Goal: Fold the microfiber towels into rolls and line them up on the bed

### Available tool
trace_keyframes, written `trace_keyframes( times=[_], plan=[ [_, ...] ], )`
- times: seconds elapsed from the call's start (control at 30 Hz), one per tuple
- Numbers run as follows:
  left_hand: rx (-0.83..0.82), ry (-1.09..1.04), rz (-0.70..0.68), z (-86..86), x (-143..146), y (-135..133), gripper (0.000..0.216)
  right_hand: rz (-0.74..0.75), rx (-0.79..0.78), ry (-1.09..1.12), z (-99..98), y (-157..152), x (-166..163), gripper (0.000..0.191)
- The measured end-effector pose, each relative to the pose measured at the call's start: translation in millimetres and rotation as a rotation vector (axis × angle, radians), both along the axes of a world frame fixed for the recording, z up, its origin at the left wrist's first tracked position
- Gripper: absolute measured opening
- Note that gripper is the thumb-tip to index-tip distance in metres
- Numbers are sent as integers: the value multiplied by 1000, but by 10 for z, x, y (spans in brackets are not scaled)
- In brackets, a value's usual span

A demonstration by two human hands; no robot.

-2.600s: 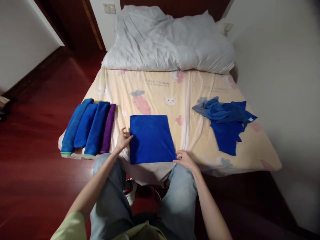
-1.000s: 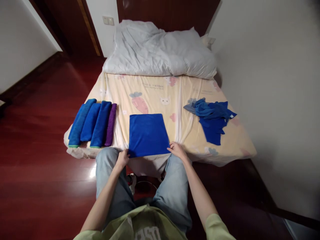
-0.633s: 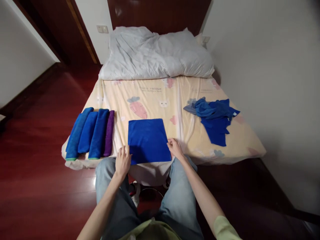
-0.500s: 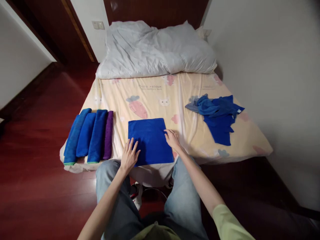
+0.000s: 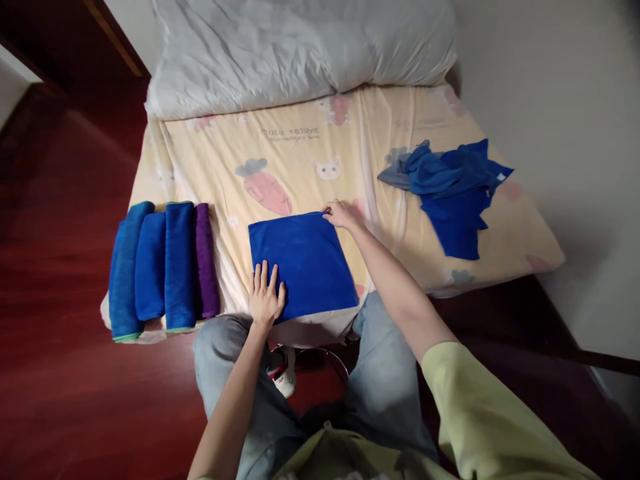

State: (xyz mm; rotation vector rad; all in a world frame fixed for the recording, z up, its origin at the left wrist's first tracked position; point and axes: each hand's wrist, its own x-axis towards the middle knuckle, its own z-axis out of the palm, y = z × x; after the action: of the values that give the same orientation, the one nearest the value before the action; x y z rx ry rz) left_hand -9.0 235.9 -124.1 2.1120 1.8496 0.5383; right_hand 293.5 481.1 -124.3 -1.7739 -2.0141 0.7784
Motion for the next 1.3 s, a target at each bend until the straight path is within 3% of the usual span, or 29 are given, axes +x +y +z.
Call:
trace_keyframes(
  times=[0.13, 0.47, 0.57, 0.67, 0.77, 0.87, 1.0, 1.1, 1.2, 1.3],
  plan=[
    [29, 18, -9, -20, 2, 2, 62, -46, -43, 23, 81, 10, -58, 19],
    [130, -8, -29, -99, -3, 7, 59, -192, 29, -77, 242, -63, -115, 16],
    [127, 1, -28, -101, -9, -10, 59, -196, 182, -137, 333, -279, -245, 26],
    [127, 12, -23, -68, 15, 35, 57, -95, 363, -144, 358, -612, -429, 38],
    [128, 3, -46, -9, 80, 278, 56, 20, 367, -159, 264, -935, -568, 47],
    [116, -18, -102, 3, 125, 747, 60, 60, 306, -222, 106, -1132, -618, 55],
    [93, -31, -100, -101, 51, 1421, 66, 69, 279, -281, -43, -1176, -587, 61],
    [82, -57, -90, -170, -34, 1648, 70, 90, 295, -278, -75, -1122, -547, 61],
    [99, -80, -66, -142, -50, 1459, 67, 86, 320, -262, -42, -1101, -542, 60],
    [109, -44, -135, -38, -28, 870, 61, 108, 344, -230, 63, -1267, -573, 56]
  ],
)
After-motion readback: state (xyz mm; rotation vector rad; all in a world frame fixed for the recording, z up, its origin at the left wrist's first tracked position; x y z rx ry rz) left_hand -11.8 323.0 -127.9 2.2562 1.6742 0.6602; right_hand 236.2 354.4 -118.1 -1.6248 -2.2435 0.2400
